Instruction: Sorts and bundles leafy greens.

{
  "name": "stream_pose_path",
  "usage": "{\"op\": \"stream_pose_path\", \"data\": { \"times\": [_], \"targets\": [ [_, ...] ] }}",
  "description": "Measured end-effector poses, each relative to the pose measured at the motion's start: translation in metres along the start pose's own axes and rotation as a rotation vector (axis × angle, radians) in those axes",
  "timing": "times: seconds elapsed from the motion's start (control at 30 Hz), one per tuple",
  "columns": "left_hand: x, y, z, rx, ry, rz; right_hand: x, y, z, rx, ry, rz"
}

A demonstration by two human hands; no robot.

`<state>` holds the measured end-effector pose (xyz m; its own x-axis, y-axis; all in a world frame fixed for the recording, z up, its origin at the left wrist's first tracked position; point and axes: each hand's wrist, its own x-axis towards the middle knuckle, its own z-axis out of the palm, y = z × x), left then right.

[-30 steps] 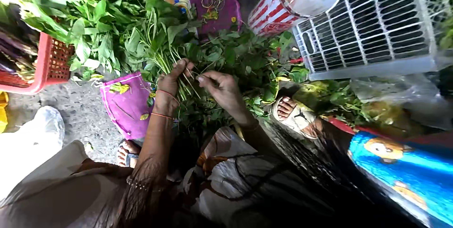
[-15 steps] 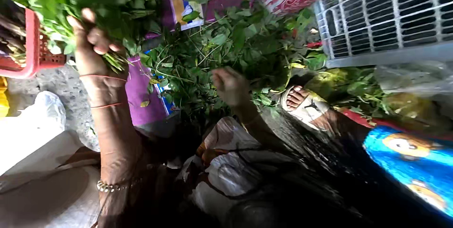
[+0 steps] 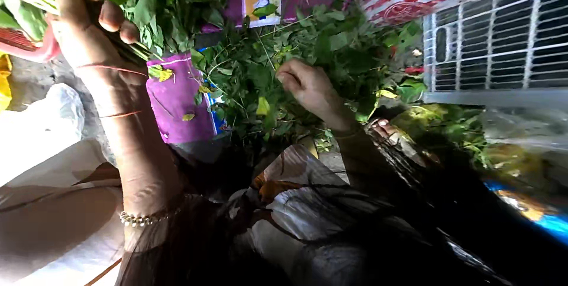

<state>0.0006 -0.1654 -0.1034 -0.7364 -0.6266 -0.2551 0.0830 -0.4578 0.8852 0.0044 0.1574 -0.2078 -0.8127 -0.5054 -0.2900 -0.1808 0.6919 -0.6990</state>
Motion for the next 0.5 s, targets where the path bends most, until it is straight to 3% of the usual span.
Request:
{"op": "stream_pose_path", "data": {
  "times": [0.13,0.23,0.33,0.4,0.5],
  "targets": [
    [-0.001,-0.010,0.006,-0.029,0.004,-0.045,-0.006,0.012,0.011,0.100,0.145,0.245],
    [-0.003,-0.017,0.007,0.024,0.000,-0.055,0.001,-0.006,0.005,0.426,0.144,0.483],
    [-0.004,-0.018,0.007,0.047,-0.036,-0.035,0.012,-0.018,0.001,0.570,0.158,0.527],
    [-0.003,-0.017,0.006,0.045,-0.039,-0.024,0.017,-0.018,-0.005,0.330,0.179,0.494],
    [-0.003,-0.010,0.006,0.039,0.008,-0.003,0.015,-0.030,-0.017,-0.284,0.373,0.353]
  ]
}}
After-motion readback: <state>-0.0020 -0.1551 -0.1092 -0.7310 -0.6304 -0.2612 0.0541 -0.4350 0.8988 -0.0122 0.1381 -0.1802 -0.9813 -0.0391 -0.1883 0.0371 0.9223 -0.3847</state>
